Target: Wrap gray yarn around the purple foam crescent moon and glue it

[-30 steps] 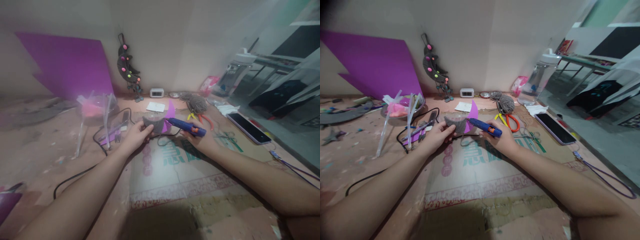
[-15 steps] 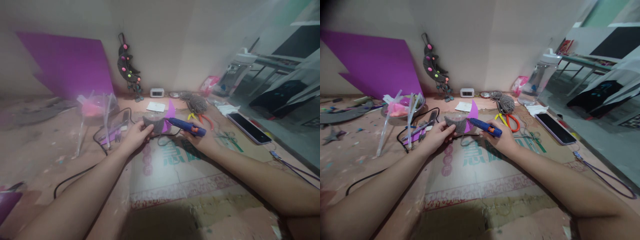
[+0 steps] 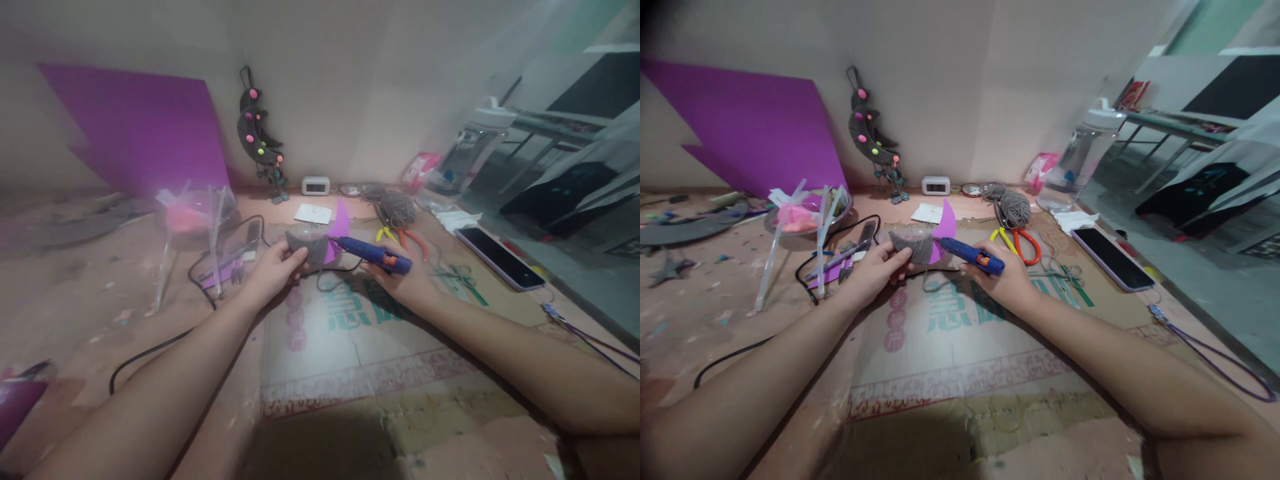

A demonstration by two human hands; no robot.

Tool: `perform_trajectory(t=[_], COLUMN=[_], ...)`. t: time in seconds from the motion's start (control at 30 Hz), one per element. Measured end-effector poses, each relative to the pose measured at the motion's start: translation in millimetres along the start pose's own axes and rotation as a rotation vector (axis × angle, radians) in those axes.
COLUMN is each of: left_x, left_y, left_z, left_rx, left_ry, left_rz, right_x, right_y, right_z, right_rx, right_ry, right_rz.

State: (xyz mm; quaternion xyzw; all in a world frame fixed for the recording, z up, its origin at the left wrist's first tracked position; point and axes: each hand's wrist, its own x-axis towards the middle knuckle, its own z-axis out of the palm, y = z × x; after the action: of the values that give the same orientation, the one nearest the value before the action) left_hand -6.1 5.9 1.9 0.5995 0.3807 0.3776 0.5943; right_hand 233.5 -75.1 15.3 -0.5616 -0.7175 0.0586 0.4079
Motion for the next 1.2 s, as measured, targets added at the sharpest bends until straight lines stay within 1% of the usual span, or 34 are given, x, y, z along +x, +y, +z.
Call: perform_trajectory(t=[0.13,0.4,0.53,0.63,0.7,0.83,0.9,0.97,1.03,1.1,1.13,1.2], left_x=[0.6,1.6,2.0,2.4,2.9,3.7,3.4,2.6,1.4,0.1,-0.6,-1.8], left_y=[0.4,-0.6,-2.0,-3.0,-3.2,-3.0,-2.7,-2.3,-1.7,-0.9,-0.4,0.5], left_z=[0.5,0.3,0.4,0.1,-0.6,-2.6,-2.9,-2.1,-0.2,2.5,3.9,6.6], left_rx=[-0.005,-0.008,-0.038,-0.052,-0.048,-0.071,-0.092,-0.094,-0.076,-0.047,-0.038,-0.021], left_ry=[0.021,0.045,0.049,0.043,0.05,0.061,0.064,0.085,0.127,0.159,0.171,0.124], left_rz=[-0.016,-0.002,0.008,0.018,0.019,0.035,0.049,0.053,0.039,0.03,0.047,0.07], right_x=[-0.6,-1.3,-2.5,-2.6,-2.5,-4.5,-5.8,-3.8,5.6,24.4,36.9,65.4], right_y=[2.6,3.9,6.0,5.6,3.6,-5.9,-13.4,-20.9,-26.1,-26.7,-25.1,-17.8], right_z=[1.0,2.9,3.9,3.3,2.9,1.9,-1.2,-8.3,-19.5,-31.8,-36.8,-41.1], right_rx=[0.011,-0.013,0.027,0.02,0.01,0.028,0.106,0.214,0.297,0.32,0.315,0.271], right_ry=[-0.008,-0.013,-0.055,-0.072,-0.052,0.053,0.094,0.099,0.125,0.183,0.213,0.221], right_rz=[-0.017,-0.018,0.007,-0.016,-0.044,-0.064,-0.039,0.005,0.054,0.104,0.127,0.174])
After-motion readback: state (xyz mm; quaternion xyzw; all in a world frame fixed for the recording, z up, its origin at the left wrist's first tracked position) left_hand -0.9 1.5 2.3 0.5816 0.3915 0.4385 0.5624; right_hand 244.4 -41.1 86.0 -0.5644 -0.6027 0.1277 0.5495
